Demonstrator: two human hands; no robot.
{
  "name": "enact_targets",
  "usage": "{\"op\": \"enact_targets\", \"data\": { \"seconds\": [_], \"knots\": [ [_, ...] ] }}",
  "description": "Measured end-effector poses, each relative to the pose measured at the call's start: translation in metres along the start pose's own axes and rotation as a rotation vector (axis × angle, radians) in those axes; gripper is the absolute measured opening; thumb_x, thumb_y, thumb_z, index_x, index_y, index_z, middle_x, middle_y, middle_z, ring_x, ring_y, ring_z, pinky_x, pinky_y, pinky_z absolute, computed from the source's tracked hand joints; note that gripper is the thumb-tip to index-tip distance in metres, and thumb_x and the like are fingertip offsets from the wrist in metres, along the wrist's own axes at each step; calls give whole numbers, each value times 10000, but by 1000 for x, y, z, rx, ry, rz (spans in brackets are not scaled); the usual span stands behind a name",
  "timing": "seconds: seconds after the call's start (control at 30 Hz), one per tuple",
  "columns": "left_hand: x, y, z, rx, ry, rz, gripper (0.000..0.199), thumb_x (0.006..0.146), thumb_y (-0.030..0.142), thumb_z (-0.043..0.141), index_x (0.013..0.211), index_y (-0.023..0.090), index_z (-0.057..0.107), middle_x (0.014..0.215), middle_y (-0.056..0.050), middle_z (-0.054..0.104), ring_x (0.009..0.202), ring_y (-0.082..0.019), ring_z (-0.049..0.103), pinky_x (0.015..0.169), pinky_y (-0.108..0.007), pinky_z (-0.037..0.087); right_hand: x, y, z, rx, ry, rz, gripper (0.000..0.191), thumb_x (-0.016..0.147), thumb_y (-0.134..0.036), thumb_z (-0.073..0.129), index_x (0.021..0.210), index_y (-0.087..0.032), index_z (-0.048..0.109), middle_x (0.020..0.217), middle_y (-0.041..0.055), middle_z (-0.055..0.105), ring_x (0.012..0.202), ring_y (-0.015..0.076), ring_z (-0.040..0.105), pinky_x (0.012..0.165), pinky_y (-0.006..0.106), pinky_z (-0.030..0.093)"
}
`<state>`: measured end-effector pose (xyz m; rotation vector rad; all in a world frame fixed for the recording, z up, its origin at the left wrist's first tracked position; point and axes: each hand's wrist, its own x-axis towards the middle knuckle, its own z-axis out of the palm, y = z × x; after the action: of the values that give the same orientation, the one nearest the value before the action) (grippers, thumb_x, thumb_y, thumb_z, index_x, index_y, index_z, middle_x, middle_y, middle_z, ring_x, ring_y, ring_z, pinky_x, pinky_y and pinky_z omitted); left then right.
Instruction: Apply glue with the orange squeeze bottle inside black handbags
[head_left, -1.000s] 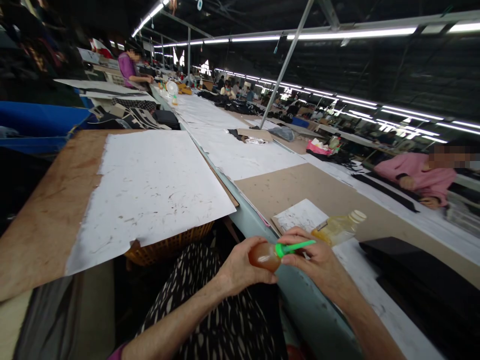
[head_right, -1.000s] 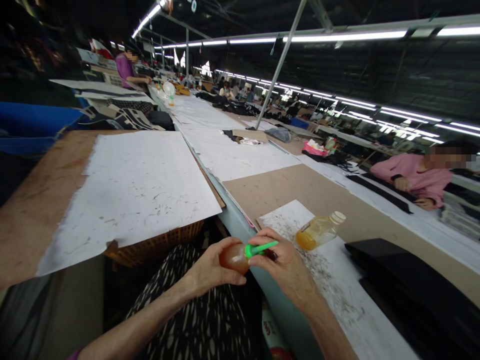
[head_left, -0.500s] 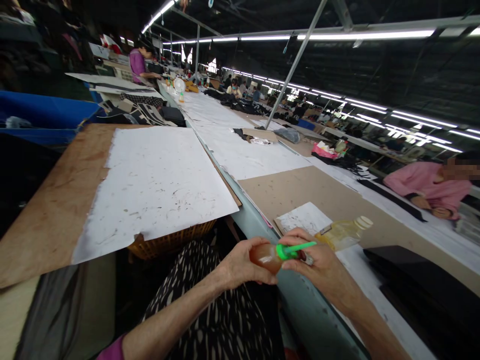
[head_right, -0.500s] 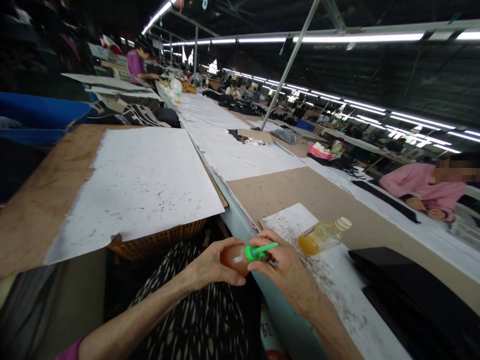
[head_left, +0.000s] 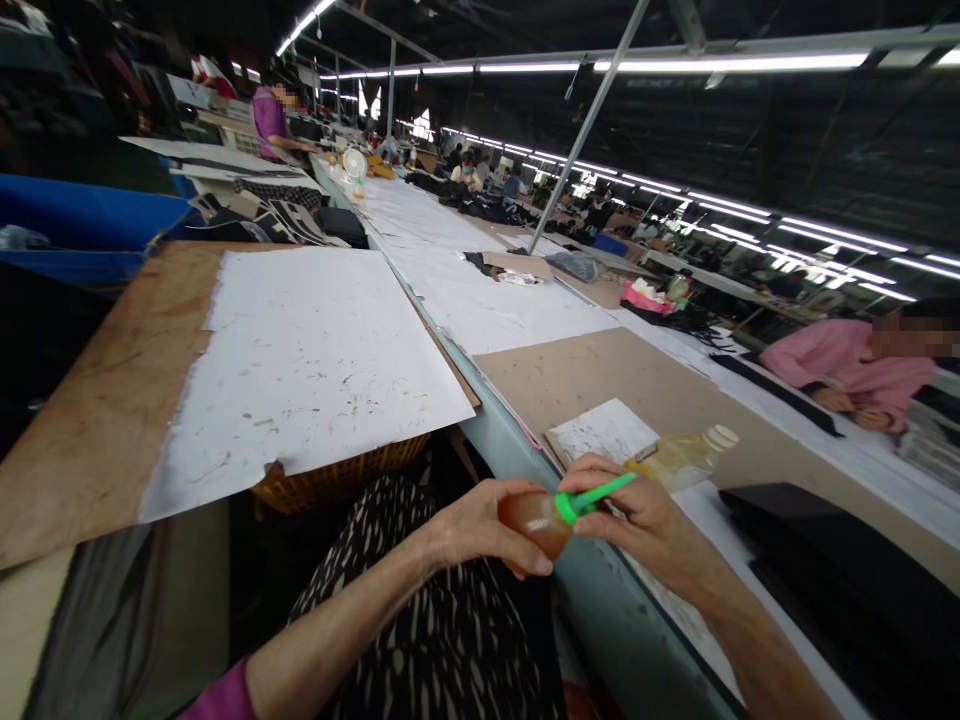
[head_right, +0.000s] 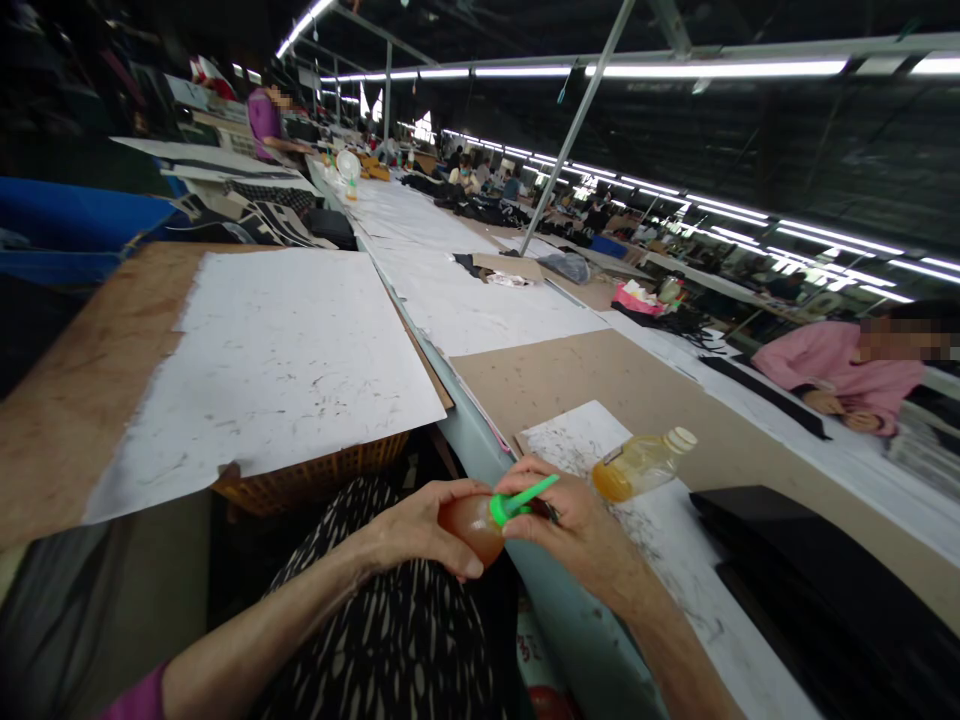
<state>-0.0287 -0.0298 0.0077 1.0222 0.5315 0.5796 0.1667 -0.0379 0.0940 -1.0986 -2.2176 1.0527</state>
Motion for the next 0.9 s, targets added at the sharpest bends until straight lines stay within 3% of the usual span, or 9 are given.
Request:
{"op": "enact_targets", "data": {
  "seconds": [0.2,0.7,0.9],
  "knots": [
    [-2,1,-2,-84,-96,-50,619,495,191,815,1074,154,599,799,-22,604,606,-107,569,535,-237,520,3,9,-2,56,-22,-60,165,865,-339,606,975,-232,664,905,28,563,839,200,535,750,303,397],
    [-2,3,-4,-23,20,-78,642,497,210,821,1092,152,586,816,-34,607,643,-126,581,519,-228,513,6,15,2,-33,29,25,203,811,-353,658,957,-219,703,871,44,586,794,215,547,709,318,413],
    [-1,3,0,51,147,-24,629,509,211,790,1085,136,548,762,-5,571,595,-110,536,494,-226,474,10,13,8,-38,108,147,167,758,-303,660,872,-191,707,777,25,597,710,199,542,646,300,416]
  ]
}}
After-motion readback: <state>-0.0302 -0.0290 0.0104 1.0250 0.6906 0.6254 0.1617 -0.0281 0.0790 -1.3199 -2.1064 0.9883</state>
